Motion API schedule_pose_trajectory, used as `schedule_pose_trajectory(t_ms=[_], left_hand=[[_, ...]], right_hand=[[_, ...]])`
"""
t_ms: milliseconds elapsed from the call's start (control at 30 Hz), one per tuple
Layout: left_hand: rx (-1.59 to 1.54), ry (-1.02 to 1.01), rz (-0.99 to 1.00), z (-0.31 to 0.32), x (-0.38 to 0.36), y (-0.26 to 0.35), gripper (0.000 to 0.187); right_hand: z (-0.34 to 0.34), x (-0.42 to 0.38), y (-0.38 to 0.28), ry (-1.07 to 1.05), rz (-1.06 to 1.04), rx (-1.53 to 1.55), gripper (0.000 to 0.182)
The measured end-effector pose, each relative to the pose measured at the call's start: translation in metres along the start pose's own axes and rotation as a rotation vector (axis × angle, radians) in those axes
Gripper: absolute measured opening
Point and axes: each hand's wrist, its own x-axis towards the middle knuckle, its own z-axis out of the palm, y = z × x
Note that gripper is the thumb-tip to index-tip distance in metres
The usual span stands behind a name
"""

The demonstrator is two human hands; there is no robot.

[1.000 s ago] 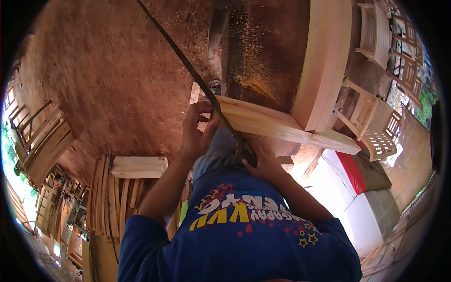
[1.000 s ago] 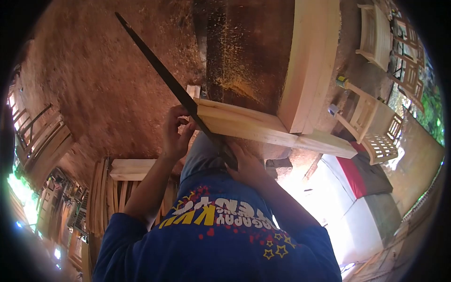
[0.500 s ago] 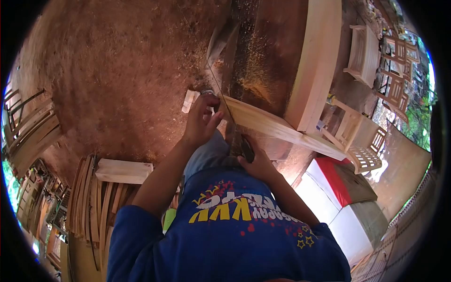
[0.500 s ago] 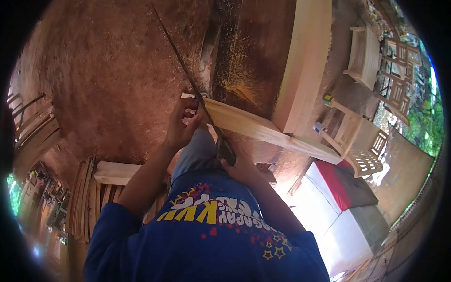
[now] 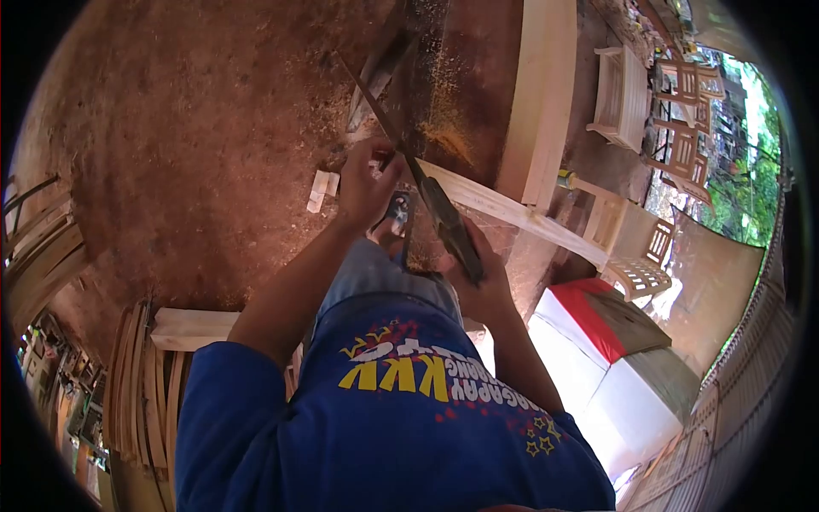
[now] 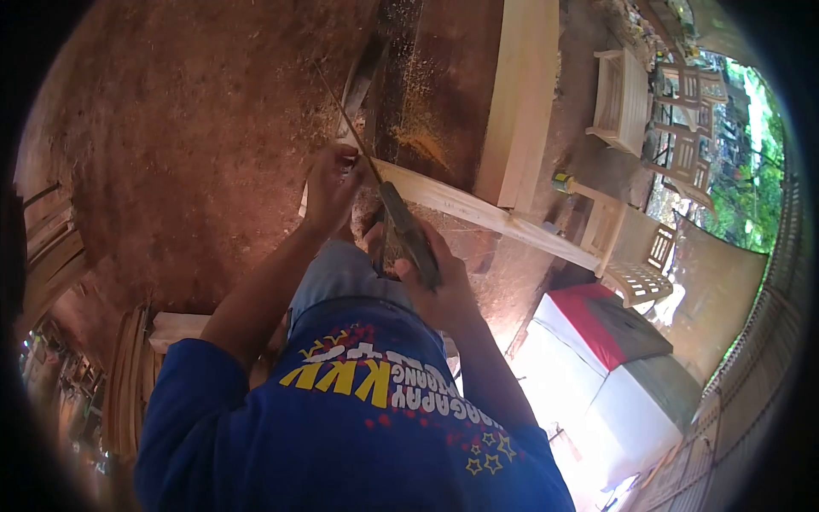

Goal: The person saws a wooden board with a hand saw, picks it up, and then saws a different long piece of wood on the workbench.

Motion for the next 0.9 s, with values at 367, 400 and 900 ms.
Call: schedule_pose_trajectory(t_ms=[367, 400, 900], left_hand=[[-0.030, 0.485, -0.025, 0.048, 0.039, -0.006, 0.018], [-0.007, 0.499, -0.022, 0.049, 0.038, -0.006, 0.018], [0.034, 0.529, 0.199, 0.044, 0.053, -0.042, 0.012]], right_hand=[[0.030, -0.011, 0.144, 0.008, -0.112, 0.104, 0.064], [0.034, -0.009, 0.145, 0.001, -0.107, 0.143, 0.064], [-0.045, -0.181, 0.085, 0.036, 0.064, 0.073, 0.055]])
